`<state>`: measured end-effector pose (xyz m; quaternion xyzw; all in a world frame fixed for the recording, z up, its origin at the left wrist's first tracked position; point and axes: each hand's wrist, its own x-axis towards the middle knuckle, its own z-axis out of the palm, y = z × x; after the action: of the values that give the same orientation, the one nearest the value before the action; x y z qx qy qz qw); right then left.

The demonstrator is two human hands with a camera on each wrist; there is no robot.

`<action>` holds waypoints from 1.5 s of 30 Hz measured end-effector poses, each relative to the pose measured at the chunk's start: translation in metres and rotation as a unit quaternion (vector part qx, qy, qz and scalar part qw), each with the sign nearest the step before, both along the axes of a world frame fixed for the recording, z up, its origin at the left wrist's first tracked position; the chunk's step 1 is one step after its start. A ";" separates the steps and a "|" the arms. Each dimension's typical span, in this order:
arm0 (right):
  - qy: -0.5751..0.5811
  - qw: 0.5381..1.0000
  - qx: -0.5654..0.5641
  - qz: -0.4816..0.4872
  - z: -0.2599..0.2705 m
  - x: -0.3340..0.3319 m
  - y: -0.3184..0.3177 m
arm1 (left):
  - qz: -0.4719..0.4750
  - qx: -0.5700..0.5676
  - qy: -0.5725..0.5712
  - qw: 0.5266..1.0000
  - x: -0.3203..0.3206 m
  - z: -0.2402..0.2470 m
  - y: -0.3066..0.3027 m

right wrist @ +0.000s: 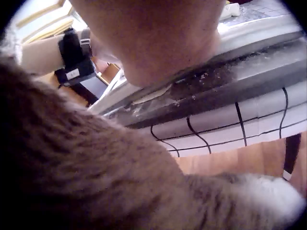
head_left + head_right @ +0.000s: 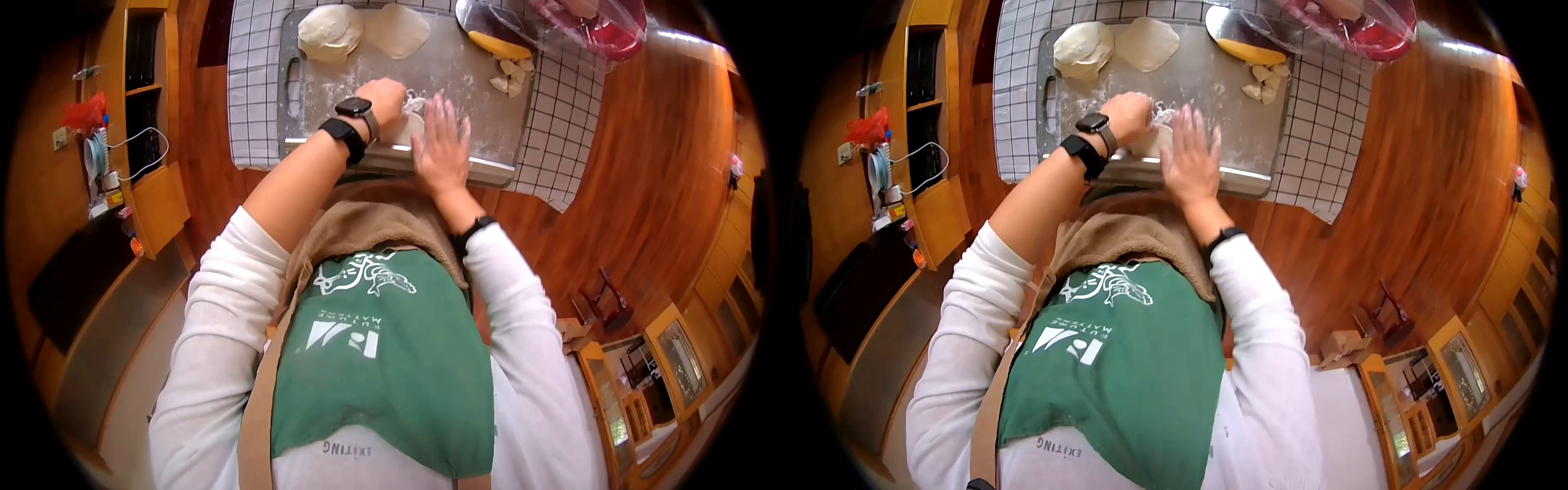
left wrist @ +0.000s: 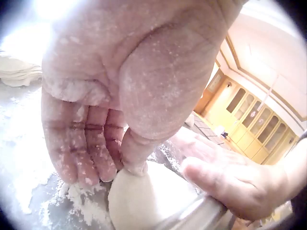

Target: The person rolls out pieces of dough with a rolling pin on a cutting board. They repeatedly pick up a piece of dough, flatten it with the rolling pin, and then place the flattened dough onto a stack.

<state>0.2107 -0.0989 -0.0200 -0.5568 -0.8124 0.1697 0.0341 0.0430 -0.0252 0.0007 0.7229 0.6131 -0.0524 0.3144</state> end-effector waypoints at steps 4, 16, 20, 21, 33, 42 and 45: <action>0.014 0.995 0.054 -0.079 -0.003 -0.014 0.041 | -0.006 0.015 -0.021 1.000 0.000 0.000 0.001; 0.025 0.999 0.007 0.019 -0.001 -0.006 -0.003 | 0.012 0.008 -0.018 1.000 -0.002 0.003 0.000; 0.048 0.997 0.054 -0.027 -0.005 -0.014 0.034 | 0.015 0.030 -0.015 0.999 -0.001 -0.001 -0.004; 0.055 0.992 0.083 -0.073 -0.008 -0.017 0.049 | 0.017 0.031 -0.013 0.999 0.000 0.000 -0.004; 0.102 0.977 0.040 0.183 0.016 0.042 0.006 | -0.075 0.123 -0.072 0.987 0.012 0.007 -0.023; 0.100 0.958 0.095 0.250 0.014 0.056 0.013 | -0.072 0.132 -0.056 0.987 0.017 0.004 -0.025; 0.102 0.958 0.076 0.255 0.013 0.061 0.014 | -0.036 0.114 -0.071 0.990 0.022 0.005 -0.029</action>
<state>0.2722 -0.0851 -0.0070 -0.3062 -0.9302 0.1664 0.1151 0.0654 -0.0538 0.0058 0.7775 0.5646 0.0584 0.2707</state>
